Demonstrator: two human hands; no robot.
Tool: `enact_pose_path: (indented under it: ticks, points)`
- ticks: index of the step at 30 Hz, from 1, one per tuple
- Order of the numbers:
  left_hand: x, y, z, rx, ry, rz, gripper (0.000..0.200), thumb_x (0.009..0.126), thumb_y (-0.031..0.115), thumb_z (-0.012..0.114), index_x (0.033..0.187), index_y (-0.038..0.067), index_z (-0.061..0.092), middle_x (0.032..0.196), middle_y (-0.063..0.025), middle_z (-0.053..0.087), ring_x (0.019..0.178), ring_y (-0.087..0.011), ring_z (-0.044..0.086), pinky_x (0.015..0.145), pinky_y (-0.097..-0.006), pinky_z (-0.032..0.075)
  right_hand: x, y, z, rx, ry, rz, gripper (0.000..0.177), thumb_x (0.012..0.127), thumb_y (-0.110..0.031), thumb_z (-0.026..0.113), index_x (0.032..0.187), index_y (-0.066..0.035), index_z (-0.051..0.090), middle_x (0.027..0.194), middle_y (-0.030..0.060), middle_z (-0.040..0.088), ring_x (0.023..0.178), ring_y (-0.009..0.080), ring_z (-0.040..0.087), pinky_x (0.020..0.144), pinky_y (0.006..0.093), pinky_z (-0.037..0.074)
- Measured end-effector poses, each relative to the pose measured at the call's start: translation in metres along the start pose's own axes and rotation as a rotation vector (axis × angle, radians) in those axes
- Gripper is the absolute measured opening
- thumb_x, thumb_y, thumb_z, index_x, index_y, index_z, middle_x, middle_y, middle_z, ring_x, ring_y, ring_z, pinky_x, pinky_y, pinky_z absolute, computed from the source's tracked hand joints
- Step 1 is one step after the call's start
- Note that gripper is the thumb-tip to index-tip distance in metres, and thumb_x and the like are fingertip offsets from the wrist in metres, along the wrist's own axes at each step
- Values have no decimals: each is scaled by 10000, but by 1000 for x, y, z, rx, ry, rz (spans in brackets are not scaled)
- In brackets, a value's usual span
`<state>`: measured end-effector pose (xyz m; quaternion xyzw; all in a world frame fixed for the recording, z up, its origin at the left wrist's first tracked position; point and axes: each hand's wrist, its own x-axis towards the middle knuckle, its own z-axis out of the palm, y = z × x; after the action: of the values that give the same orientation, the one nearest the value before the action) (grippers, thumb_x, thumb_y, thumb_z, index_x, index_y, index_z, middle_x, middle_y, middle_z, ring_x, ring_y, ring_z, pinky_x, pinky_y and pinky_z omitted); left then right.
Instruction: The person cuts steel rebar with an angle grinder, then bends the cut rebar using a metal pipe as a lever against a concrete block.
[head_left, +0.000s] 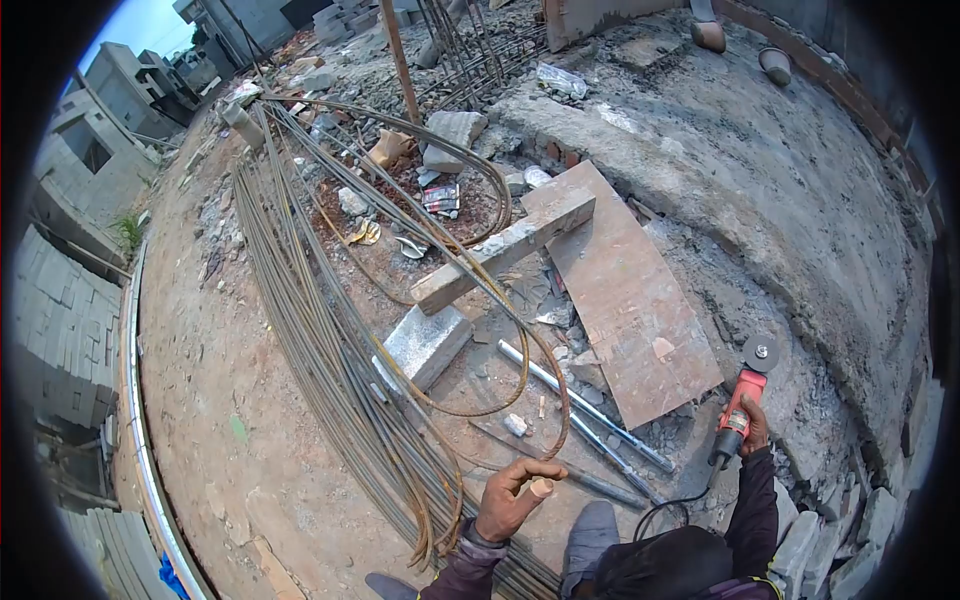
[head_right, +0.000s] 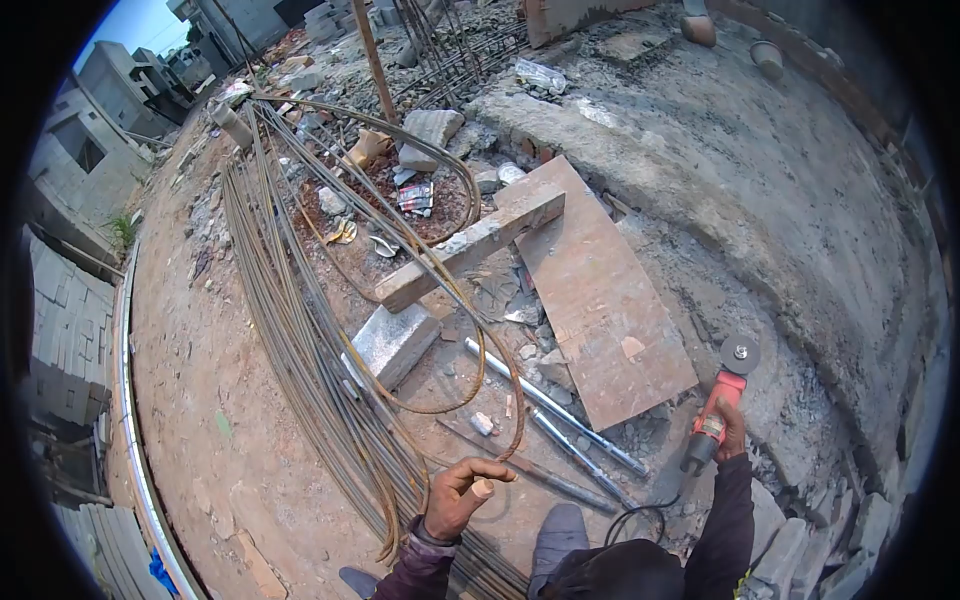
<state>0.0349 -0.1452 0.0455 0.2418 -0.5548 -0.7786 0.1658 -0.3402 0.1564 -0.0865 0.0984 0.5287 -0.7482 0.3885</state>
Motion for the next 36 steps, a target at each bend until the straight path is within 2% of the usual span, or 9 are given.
enact_pose_path:
  ticks: [5, 11, 14, 17, 21, 24, 27, 30, 36]
  points:
    - [-1, -5, -3, 29, 25, 46, 333, 959, 242, 628, 1117, -50, 621, 1071, -174, 693, 1053, -250, 655, 984, -386, 475, 30, 1, -17, 39, -11, -38, 478, 852, -355, 735, 1092, 18, 556, 912, 141, 691, 717, 257, 709, 635, 441, 623]
    - [-3, -9, -8, 94, 35, 10, 303, 962, 204, 624, 1137, -43, 616, 1098, -157, 685, 1079, -235, 639, 996, -376, 468, 27, 2, 20, 2, 91, -86, 451, 846, -350, 730, 1079, 8, 586, 853, 105, 666, 662, 233, 673, 632, 388, 597]
    - [-1, -11, -12, 64, 42, 16, 296, 964, 187, 616, 1147, -46, 611, 1118, -155, 681, 1083, -228, 634, 1001, -370, 465, 32, 7, 0, -127, 139, -99, 453, 824, -329, 752, 1109, -14, 592, 868, 78, 655, 695, 203, 668, 638, 362, 581]
    - [2, -8, -13, 60, 96, 61, 233, 959, 141, 621, 1121, -27, 634, 1086, -126, 693, 1046, -183, 636, 955, -325, 481, 27, 8, 8, -388, 255, -261, 429, 808, -302, 757, 1098, -23, 610, 893, 54, 651, 722, 166, 655, 654, 320, 550]
    - [-3, -9, -13, 38, 162, 107, 264, 949, 161, 629, 1116, -44, 623, 1061, -153, 694, 1021, -206, 650, 945, -337, 487, 39, 3, -6, -711, 435, -401, 395, 756, -311, 781, 985, -9, 671, 906, 30, 655, 811, 131, 587, 759, 304, 463]
    - [-3, -15, -21, 80, 198, 163, 316, 948, 210, 628, 1121, -54, 612, 1056, -172, 692, 1007, -221, 652, 934, -346, 488, 53, -16, 4, -802, 481, -520, 427, 753, -327, 792, 984, 23, 708, 887, 48, 692, 794, 131, 604, 758, 297, 468]
    - [-3, -14, -28, 97, 264, 190, 341, 955, 244, 618, 1117, -56, 606, 1037, -175, 690, 993, -233, 655, 933, -363, 488, 59, -33, 19, -795, 469, -436, 446, 770, -309, 777, 1063, 18, 702, 960, 43, 690, 854, 131, 607, 807, 287, 469]
    - [-3, -9, -30, 110, 341, 184, 378, 968, 295, 615, 1115, -53, 599, 1010, -174, 687, 969, -258, 664, 937, -398, 493, 58, -30, 17, -826, 422, -527, 427, 797, -318, 763, 1035, 34, 716, 921, 49, 702, 815, 122, 617, 761, 282, 472]
    - [-4, -24, -44, 91, 507, 210, 338, 988, 259, 591, 1136, -45, 596, 1021, -169, 688, 971, -245, 666, 941, -381, 495, 63, -27, -7, -972, 478, -588, 380, 849, -317, 731, 1019, 23, 728, 919, 38, 708, 834, 105, 608, 781, 278, 475]
